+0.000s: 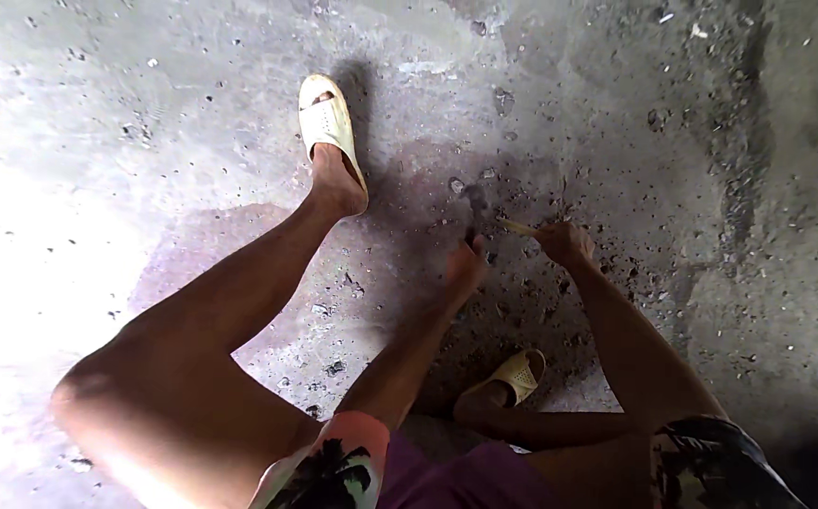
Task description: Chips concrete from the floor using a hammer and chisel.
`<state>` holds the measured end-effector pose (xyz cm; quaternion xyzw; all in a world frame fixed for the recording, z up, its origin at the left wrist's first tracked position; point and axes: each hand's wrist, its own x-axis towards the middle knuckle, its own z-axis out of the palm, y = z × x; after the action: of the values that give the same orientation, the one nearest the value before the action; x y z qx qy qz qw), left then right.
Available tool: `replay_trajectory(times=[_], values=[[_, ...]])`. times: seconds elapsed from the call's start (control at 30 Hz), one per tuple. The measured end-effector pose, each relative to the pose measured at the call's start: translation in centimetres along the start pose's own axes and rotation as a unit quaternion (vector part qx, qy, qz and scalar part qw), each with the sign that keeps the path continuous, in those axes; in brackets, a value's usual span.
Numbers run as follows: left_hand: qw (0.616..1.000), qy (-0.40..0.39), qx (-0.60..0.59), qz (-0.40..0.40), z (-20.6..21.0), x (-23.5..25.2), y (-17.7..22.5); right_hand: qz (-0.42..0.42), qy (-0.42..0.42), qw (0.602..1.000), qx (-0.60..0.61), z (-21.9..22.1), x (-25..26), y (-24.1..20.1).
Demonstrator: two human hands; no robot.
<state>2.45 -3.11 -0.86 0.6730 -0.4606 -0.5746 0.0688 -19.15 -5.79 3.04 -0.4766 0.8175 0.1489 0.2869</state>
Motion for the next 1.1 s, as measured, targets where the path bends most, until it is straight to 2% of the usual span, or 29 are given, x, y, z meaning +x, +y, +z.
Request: replay_trajectory(times=[0.07,0.13,0.23,0.33,0.4,0.43,0.53,0.6,0.67,0.73,0.83,0.93,1.03,1.1], values=[[1.000,0.008,-0.020,0.004,-2.5,-0.4,1.8,-0.010,0.002,1.000,-0.006,-0.2,-0.3,-0.1],[0.998,0.055,-0.027,0.029,-4.4,-1.3,2.6,-0.024,0.005,1.000,-0.007,0.0,-0.5,-0.2],[0.994,0.091,-0.048,0.042,-3.2,-2.2,2.3,-0.007,0.002,1.000,0.005,-0.2,-0.5,-0.1],[0.999,0.026,-0.015,0.019,0.0,-0.5,0.1,-0.003,-0.003,1.000,0.010,0.0,-0.6,-0.4],[0.999,-0.022,0.024,0.007,-1.8,0.5,0.7,-0.015,0.001,1.000,0.005,0.1,-0.5,-0.6],[0.999,-0.020,0.029,0.008,-3.4,0.4,1.4,-0.020,0.000,1.000,0.003,0.1,-0.3,-0.5],[0.998,0.048,0.008,0.032,-6.5,-0.9,2.5,-0.034,0.000,0.999,0.012,0.9,0.6,0.1],[0.995,0.085,-0.022,0.036,-5.7,-1.7,2.8,-0.022,0.001,0.999,0.026,1.1,0.5,0.3],[0.996,0.079,-0.041,0.019,-2.6,-1.5,1.7,-0.010,0.000,1.000,0.028,1.0,0.2,0.2],[0.999,0.022,-0.020,0.014,-0.5,0.1,-0.7,-0.007,-0.006,1.000,0.000,0.9,0.0,-0.6],[1.000,0.002,-0.002,-0.023,-3.2,1.1,-0.5,-0.020,-0.006,1.000,0.000,0.8,-0.3,-0.3],[0.999,0.034,0.007,-0.038,-5.4,-0.1,-1.6,0.015,-0.018,0.991,0.135,1.7,-1.3,2.0],[0.999,0.007,0.008,-0.053,-5.3,-1.4,-4.8,0.069,0.002,0.966,0.249,3.4,-2.2,4.2],[0.997,-0.015,-0.019,-0.074,-4.1,-1.9,-7.5,0.081,0.027,0.962,0.258,4.2,-2.6,4.4]])
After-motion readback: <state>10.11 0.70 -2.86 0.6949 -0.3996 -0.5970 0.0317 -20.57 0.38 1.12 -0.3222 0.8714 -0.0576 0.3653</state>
